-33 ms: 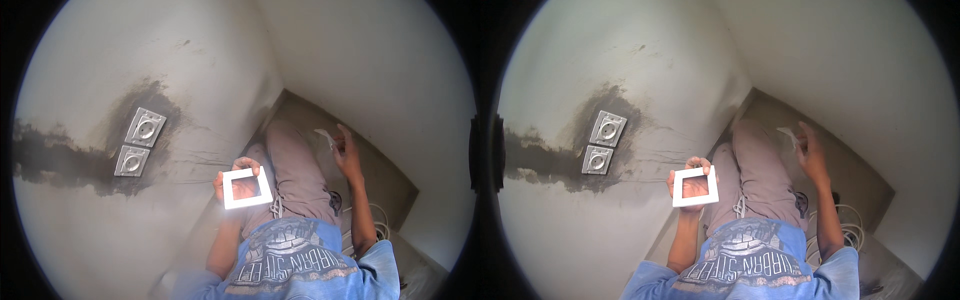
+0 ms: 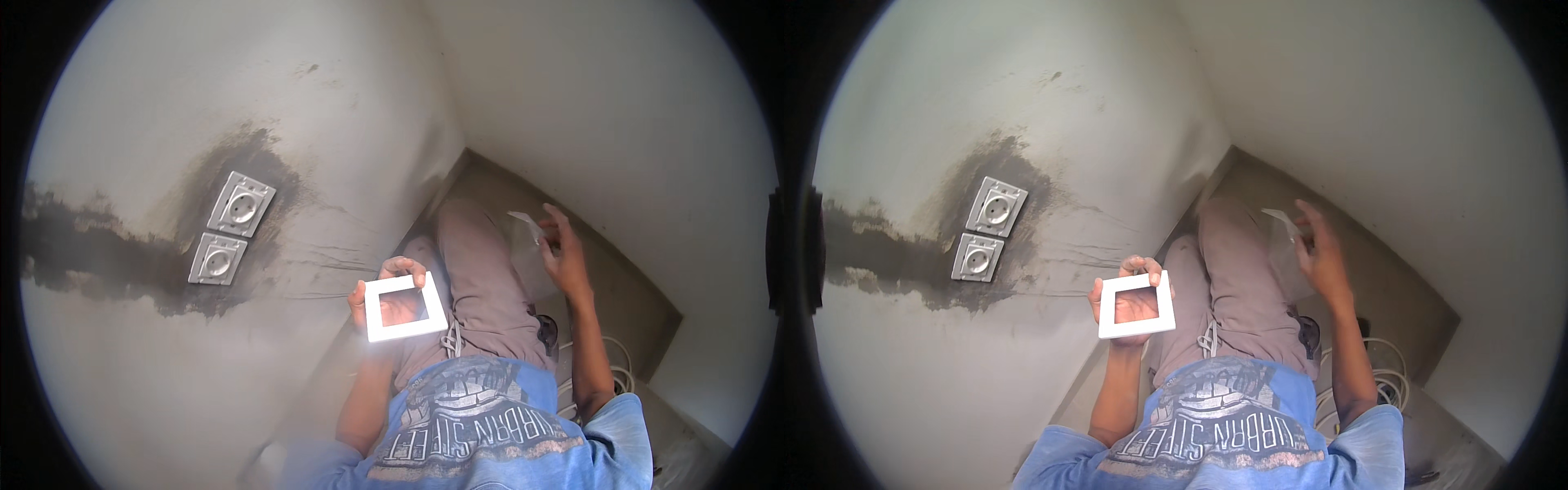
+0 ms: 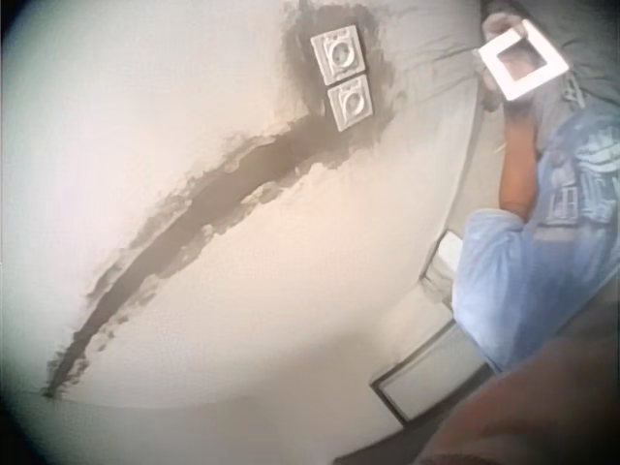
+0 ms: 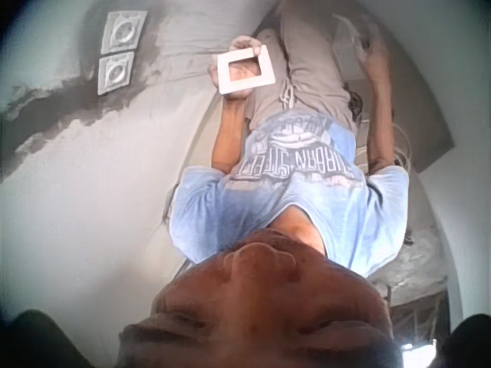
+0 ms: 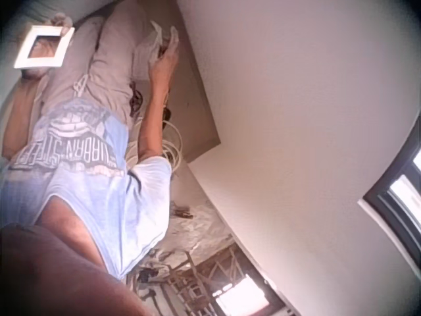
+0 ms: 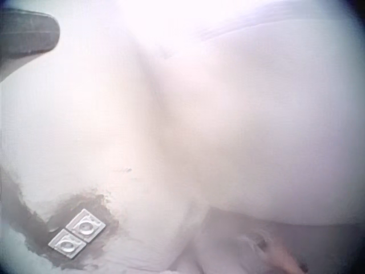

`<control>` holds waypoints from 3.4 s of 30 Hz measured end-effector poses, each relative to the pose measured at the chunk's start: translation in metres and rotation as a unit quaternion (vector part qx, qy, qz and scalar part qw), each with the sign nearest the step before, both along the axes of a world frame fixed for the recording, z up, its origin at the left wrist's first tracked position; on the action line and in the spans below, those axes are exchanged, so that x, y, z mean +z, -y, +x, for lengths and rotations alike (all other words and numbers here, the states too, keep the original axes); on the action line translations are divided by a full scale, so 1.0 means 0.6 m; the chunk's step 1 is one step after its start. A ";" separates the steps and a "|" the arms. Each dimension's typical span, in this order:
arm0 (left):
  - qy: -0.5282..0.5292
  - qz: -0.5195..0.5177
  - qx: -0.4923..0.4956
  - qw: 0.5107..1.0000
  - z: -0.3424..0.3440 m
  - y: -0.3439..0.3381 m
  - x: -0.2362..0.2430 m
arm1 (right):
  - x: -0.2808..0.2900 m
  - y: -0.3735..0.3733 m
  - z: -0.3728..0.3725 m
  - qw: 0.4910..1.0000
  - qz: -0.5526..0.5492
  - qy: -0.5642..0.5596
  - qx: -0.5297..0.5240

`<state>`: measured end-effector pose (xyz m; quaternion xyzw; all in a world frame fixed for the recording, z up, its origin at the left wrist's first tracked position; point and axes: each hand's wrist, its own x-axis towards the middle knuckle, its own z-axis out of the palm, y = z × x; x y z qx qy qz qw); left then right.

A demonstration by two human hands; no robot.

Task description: The person uses a screwdriver to secure electrical socket components to a wall, removes a plastic cover from a socket frame, and attaches the frame to the installed socket.

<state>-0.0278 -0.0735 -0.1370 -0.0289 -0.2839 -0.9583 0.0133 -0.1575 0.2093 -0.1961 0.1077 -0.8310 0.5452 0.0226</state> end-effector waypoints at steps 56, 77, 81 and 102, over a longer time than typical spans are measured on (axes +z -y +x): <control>0.140 -0.548 0.148 0.811 0.078 0.117 0.092 | 0.163 0.263 -0.001 0.868 -0.369 -0.007 0.332; 0.176 -0.467 0.193 0.845 0.051 0.092 0.069 | 0.124 0.234 -0.002 0.891 -0.349 0.085 0.278; 0.165 -0.469 0.172 0.851 0.051 0.099 0.056 | 0.117 0.236 -0.001 0.883 -0.349 0.094 0.301; 0.096 -0.389 0.274 0.874 0.050 0.091 -0.001 | 0.141 0.215 0.028 0.913 -0.226 0.088 0.328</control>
